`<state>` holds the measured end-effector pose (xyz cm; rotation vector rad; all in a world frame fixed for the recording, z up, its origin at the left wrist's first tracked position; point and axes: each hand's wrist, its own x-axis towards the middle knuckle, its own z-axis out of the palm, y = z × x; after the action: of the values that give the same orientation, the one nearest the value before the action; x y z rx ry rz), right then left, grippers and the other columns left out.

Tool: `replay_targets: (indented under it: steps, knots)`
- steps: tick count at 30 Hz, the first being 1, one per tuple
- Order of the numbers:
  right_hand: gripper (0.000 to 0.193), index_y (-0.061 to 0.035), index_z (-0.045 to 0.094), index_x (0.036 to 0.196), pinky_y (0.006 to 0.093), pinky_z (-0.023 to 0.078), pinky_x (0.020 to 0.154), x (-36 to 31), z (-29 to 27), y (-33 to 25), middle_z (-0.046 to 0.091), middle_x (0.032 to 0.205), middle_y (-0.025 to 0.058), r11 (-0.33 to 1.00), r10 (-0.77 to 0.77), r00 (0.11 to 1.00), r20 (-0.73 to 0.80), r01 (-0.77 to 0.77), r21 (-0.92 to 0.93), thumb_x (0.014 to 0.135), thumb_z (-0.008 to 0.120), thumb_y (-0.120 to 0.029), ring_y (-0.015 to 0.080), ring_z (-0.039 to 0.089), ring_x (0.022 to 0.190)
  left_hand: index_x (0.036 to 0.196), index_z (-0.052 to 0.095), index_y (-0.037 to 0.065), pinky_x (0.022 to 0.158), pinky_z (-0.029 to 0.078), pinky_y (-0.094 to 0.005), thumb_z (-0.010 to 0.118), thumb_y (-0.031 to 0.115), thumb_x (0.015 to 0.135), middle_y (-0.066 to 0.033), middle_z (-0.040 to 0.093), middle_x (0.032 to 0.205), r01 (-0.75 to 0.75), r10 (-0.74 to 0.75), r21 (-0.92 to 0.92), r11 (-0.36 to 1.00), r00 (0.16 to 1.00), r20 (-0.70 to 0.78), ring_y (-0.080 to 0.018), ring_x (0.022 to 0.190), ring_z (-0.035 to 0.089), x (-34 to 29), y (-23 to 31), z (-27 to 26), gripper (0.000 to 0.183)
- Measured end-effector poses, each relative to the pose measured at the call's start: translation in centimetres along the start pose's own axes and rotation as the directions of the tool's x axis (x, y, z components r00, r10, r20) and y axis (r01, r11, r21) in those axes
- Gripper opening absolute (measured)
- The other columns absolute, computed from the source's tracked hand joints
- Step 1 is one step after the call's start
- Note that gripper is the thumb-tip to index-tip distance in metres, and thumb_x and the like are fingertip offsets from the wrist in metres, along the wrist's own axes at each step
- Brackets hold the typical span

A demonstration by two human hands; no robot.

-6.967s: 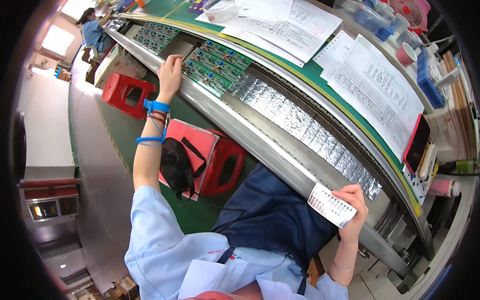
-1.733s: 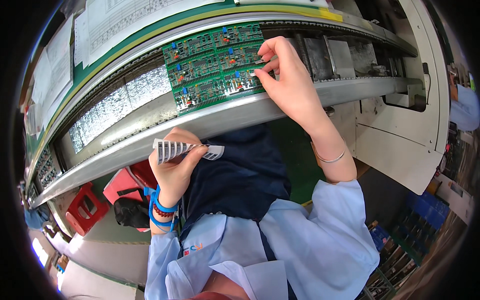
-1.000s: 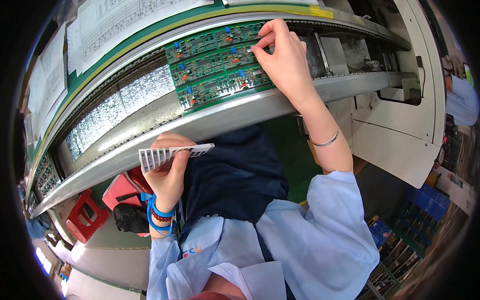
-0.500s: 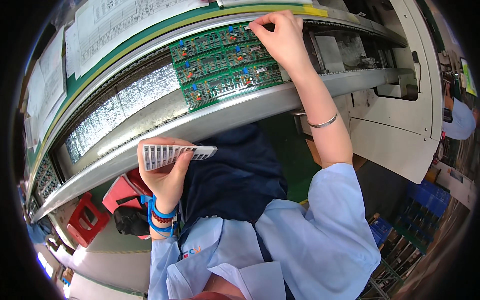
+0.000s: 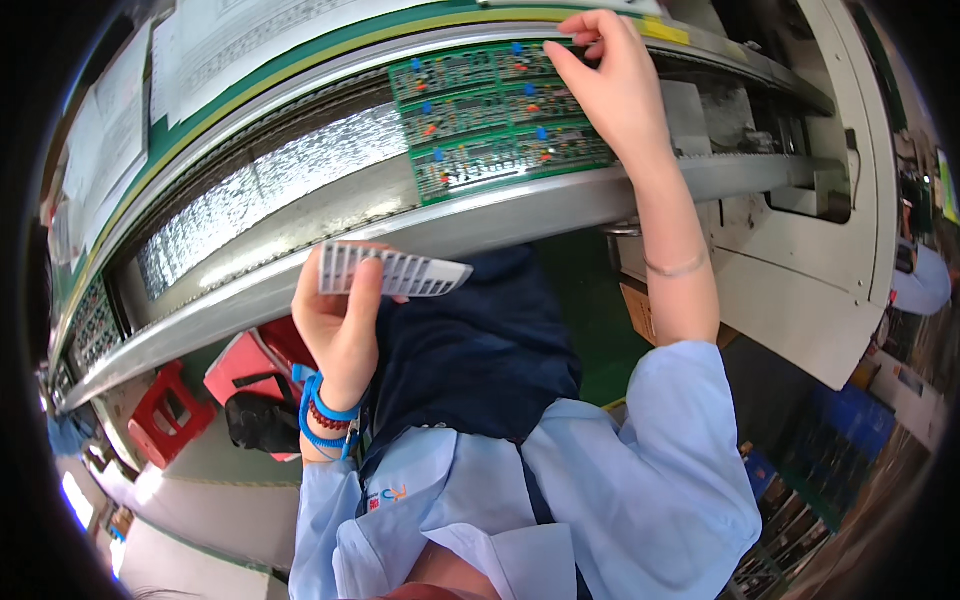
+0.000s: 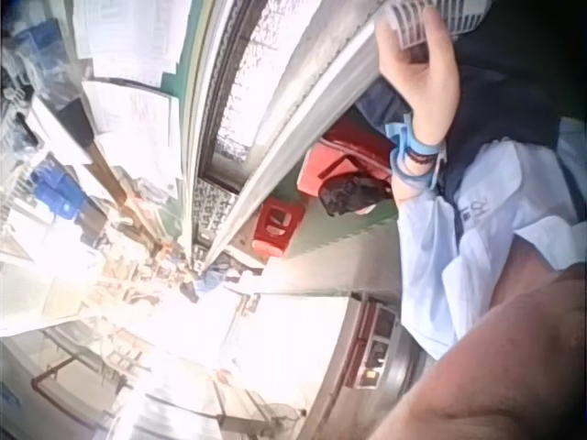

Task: The person places small electronic components onto green circuit boards moving along a conveyor belt. They pick components from a white tray and a nearby table, then insert them into specific slots on the boards. The person handles the boards and components by hand, occasionally adjusting the board's position on the belt.

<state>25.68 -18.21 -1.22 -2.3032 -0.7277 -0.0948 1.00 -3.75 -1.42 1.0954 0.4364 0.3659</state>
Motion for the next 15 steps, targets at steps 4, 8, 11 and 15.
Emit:
replay_targets:
  steps: [4, 8, 11, 15]
  knots:
    - [0.018, -0.0056, 0.065, 0.091, 0.0231, 0.041, 0.066, -4.8, -1.0, -6.5, 0.062, 0.081, 0.0006, 0.885, -0.087, 0.870, 0.486, -0.156, 0.439, 0.076, 0.069, -0.014, 0.0084, 0.055, 0.072, 0.097, 0.055, -0.004, 0.060, 0.050, -0.0210, 0.060, -0.001, 0.084, -0.0059, 0.062, 0.090, 0.010, -0.010, -0.002, 1.000, 0.999, 0.043, -0.0077, 0.075, 0.058, 0.3, -0.3, 0.0, 0.014]
    - [0.021, -0.0043, 0.065, 0.088, 0.0253, 0.044, 0.068, -6.7, -0.9, -8.8, 0.062, 0.079, 0.0025, 0.873, -0.158, 0.747, 0.645, -0.200, 0.446, 0.070, 0.073, -0.012, 0.0121, 0.058, 0.075, 0.093, 0.056, -0.003, 0.065, 0.048, -0.0208, 0.061, -0.003, 0.083, -0.0044, 0.060, 0.088, 0.003, -0.004, 0.028, 1.000, 0.999, 0.042, -0.0071, 0.077, 0.057, 0.3, -0.2, 0.2, 0.011]
    - [0.016, -0.0036, 0.064, 0.083, 0.0260, 0.045, 0.066, -7.1, -1.2, -9.0, 0.061, 0.076, 0.0031, 0.875, -0.137, 0.761, 0.634, -0.207, 0.437, 0.071, 0.072, -0.011, 0.0130, 0.058, 0.073, 0.092, 0.057, -0.003, 0.060, 0.047, -0.0196, 0.061, -0.002, 0.083, -0.0051, 0.059, 0.087, -0.057, 0.051, 0.099, 0.993, 0.997, 0.065, -0.0065, 0.072, 0.055, 0.4, -0.6, 0.2, 0.010]
    - [0.011, -0.0016, 0.063, 0.074, 0.0260, 0.044, 0.064, -7.5, -1.4, -9.2, 0.062, 0.076, 0.0047, 0.883, -0.120, 0.764, 0.634, -0.209, 0.419, 0.067, 0.072, 0.000, 0.0140, 0.057, 0.071, 0.091, 0.057, -0.003, 0.058, 0.047, -0.0182, 0.061, -0.003, 0.082, -0.0051, 0.057, 0.087, -0.088, 0.071, 0.154, 0.984, 0.992, 0.108, -0.0057, 0.070, 0.054, 0.4, -0.8, 0.2, 0.009]
